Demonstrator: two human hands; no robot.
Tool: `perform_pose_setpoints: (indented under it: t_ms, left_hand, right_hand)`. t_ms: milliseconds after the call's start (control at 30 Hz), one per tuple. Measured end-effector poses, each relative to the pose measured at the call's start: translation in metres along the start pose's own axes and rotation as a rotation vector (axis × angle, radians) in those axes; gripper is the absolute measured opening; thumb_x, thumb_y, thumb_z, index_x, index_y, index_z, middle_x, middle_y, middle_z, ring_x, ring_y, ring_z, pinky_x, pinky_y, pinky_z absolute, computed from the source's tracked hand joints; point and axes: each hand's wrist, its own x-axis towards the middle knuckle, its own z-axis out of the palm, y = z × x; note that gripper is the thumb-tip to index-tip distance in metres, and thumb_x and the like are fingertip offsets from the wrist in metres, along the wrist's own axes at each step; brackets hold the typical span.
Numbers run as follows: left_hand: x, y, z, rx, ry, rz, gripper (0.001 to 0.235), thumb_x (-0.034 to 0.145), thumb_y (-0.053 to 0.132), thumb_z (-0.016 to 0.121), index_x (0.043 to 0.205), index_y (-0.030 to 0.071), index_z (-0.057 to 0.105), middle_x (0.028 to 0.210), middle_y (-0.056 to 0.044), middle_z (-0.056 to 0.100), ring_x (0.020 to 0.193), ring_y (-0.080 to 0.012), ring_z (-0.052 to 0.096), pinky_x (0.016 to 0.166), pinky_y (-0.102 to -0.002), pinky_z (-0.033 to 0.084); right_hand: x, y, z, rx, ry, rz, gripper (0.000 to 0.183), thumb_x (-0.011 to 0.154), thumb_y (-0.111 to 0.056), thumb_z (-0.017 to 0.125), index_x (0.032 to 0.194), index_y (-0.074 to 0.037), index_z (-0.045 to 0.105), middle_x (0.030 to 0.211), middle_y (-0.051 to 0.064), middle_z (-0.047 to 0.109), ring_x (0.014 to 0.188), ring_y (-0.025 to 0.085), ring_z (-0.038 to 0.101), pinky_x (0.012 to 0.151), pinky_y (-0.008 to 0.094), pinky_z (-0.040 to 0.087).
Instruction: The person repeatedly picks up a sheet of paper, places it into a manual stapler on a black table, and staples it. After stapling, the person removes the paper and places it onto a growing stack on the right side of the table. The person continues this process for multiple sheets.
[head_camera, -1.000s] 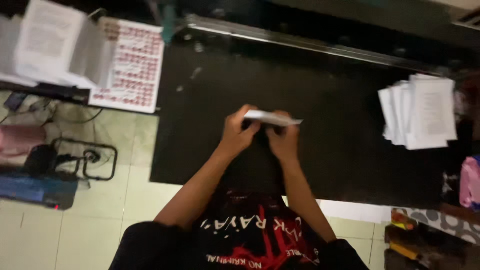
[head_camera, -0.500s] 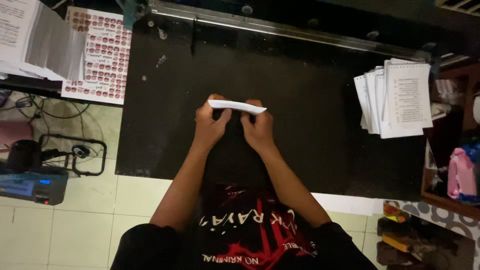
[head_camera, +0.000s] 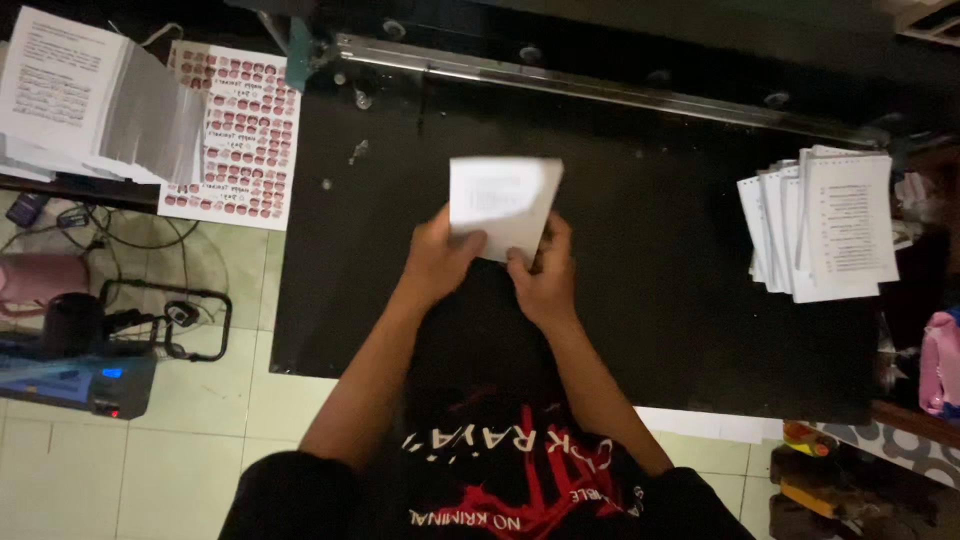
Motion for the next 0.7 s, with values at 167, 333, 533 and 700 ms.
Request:
perform_pose_setpoints:
  t_ms: [167, 333, 533, 700]
  left_hand:
    - [0.033, 0.011, -0.023, -0.273, -0.057, -0.181, 0.011, 0.081, 0.009, 0.072, 0.090, 0.008, 0.068, 0.076, -0.005, 0.065, 0.071, -0.0196, 0.063, 0.070, -0.035, 0.050]
    - [0.054, 0.001, -0.046, -0.103, 0.020, -0.319, 0.035, 0.079, 0.022, 0.079, 0.101, 0.000, 0.061, 0.080, -0.015, 0.062, 0.076, -0.0275, 0.062, 0.068, -0.041, 0.049]
    - [0.054, -0.002, -0.084, 0.070, 0.241, -0.108, 0.045, 0.085, 0.022, 0.079, 0.110, 0.002, 0.047, 0.091, -0.024, 0.066, 0.073, -0.0390, 0.071, 0.058, -0.045, 0.054]
    - [0.050, -0.015, -0.102, 0.149, 0.313, -0.112, 0.044, 0.082, 0.017, 0.080, 0.108, 0.004, 0.047, 0.089, -0.021, 0.065, 0.070, -0.0352, 0.069, 0.062, -0.044, 0.053]
  right_hand:
    - [0.013, -0.029, 0.019, 0.147, -0.001, 0.027, 0.059, 0.093, -0.005, 0.057, 0.142, 0.003, 0.026, 0.143, 0.028, 0.039, 0.123, 0.044, 0.052, 0.093, 0.054, 0.055]
    - [0.040, -0.036, 0.042, 0.452, 0.036, 0.312, 0.059, 0.096, 0.003, 0.049, 0.150, 0.000, 0.026, 0.129, 0.028, 0.051, 0.110, 0.036, 0.059, 0.089, 0.048, 0.060]
    - [0.064, -0.026, 0.060, 0.460, 0.132, 0.396, 0.060, 0.092, 0.007, 0.052, 0.147, 0.004, 0.028, 0.130, 0.038, 0.048, 0.112, 0.045, 0.059, 0.088, 0.052, 0.061]
    - [0.088, -0.016, 0.070, 0.418, 0.144, 0.413, 0.059, 0.091, 0.009, 0.052, 0.146, 0.003, 0.032, 0.129, 0.038, 0.048, 0.111, 0.044, 0.060, 0.086, 0.051, 0.063]
